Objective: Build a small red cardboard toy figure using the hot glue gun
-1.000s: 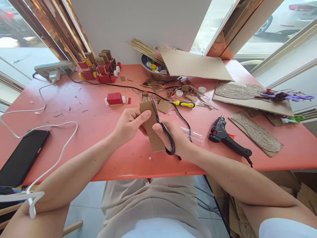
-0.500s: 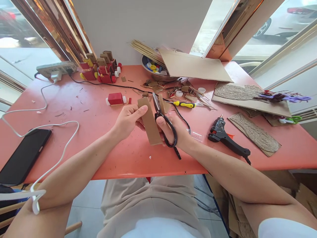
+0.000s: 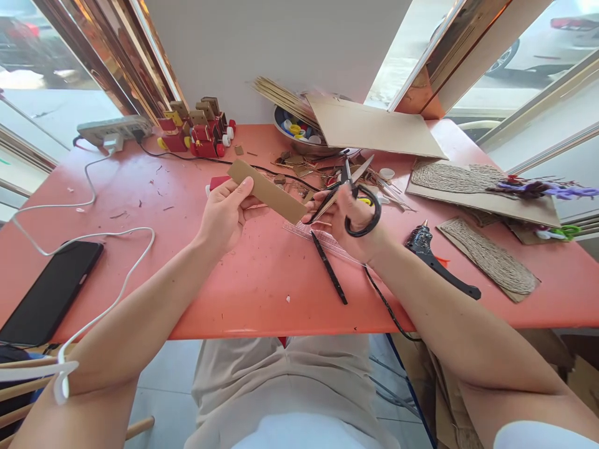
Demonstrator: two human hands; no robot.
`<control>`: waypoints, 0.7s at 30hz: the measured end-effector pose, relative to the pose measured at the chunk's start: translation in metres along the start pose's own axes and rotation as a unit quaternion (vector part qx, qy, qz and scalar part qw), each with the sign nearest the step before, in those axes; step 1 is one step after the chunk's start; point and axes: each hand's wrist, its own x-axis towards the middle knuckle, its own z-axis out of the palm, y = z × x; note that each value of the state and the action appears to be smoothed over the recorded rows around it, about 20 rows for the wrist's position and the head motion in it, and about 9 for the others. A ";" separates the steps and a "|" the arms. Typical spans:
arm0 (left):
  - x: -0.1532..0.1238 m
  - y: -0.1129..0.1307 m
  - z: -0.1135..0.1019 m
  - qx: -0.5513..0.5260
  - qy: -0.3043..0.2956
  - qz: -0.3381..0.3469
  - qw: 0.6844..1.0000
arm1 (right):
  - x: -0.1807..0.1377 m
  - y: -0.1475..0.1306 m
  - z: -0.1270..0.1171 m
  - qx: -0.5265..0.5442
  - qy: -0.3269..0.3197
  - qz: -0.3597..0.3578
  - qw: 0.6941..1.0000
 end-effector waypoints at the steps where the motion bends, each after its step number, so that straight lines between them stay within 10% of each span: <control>1: -0.001 0.000 0.001 -0.004 0.001 0.000 1.000 | -0.001 0.002 0.002 -0.006 0.006 -0.002 1.000; 15: -0.015 0.003 0.012 0.010 -0.068 -0.055 0.996 | -0.003 0.001 0.004 -0.079 0.056 -0.101 0.990; 21: -0.008 0.000 0.007 0.002 -0.006 -0.018 1.000 | -0.007 -0.002 -0.006 -0.284 0.020 -0.080 0.955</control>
